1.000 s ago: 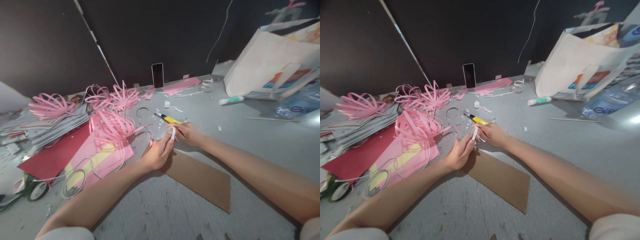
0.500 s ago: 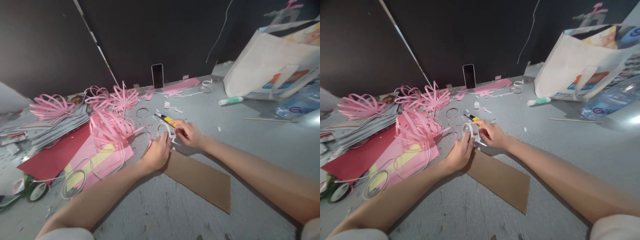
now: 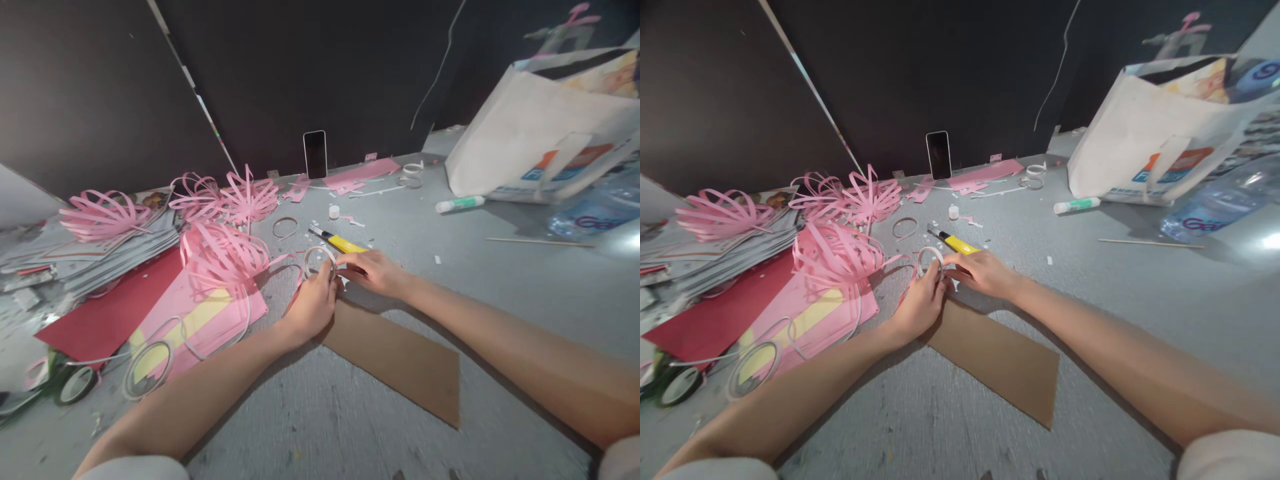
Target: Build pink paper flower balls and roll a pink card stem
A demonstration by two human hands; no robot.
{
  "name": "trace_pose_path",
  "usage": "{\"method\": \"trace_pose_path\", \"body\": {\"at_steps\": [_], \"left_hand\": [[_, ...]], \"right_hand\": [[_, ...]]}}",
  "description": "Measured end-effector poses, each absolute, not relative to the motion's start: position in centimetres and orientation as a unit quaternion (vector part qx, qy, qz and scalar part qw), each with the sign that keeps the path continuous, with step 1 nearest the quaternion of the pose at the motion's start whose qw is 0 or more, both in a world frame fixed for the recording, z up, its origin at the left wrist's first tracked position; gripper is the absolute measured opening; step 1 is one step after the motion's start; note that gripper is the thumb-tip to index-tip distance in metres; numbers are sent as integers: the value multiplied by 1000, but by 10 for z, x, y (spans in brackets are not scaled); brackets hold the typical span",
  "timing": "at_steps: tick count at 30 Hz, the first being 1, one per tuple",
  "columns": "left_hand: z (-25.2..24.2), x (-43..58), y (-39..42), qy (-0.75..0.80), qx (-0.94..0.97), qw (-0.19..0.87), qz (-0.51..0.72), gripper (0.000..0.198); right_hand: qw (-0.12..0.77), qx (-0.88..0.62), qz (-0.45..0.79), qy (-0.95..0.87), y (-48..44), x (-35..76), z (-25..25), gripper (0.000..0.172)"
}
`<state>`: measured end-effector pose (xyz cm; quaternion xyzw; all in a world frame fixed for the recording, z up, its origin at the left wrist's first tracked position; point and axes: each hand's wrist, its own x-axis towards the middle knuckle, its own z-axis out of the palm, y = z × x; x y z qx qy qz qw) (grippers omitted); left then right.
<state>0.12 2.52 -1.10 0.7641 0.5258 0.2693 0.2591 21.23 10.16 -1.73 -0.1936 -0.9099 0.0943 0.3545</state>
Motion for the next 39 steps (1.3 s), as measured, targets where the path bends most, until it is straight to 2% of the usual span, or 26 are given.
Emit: {"method": "trace_pose_path", "body": {"at_steps": [13, 19, 35, 39], "left_hand": [[-4, 3, 24, 518, 755, 269, 298, 10], [-1, 2, 24, 488, 729, 330, 348, 25], [1, 2, 23, 480, 714, 335, 384, 24], [0, 2, 25, 476, 696, 354, 406, 33]], "right_hand": [[370, -202, 87, -903, 101, 213, -20, 13], [376, -188, 85, -903, 100, 211, -17, 12], [384, -184, 66, -903, 99, 213, -16, 8], [382, -166, 63, -907, 99, 213, -15, 13]]}}
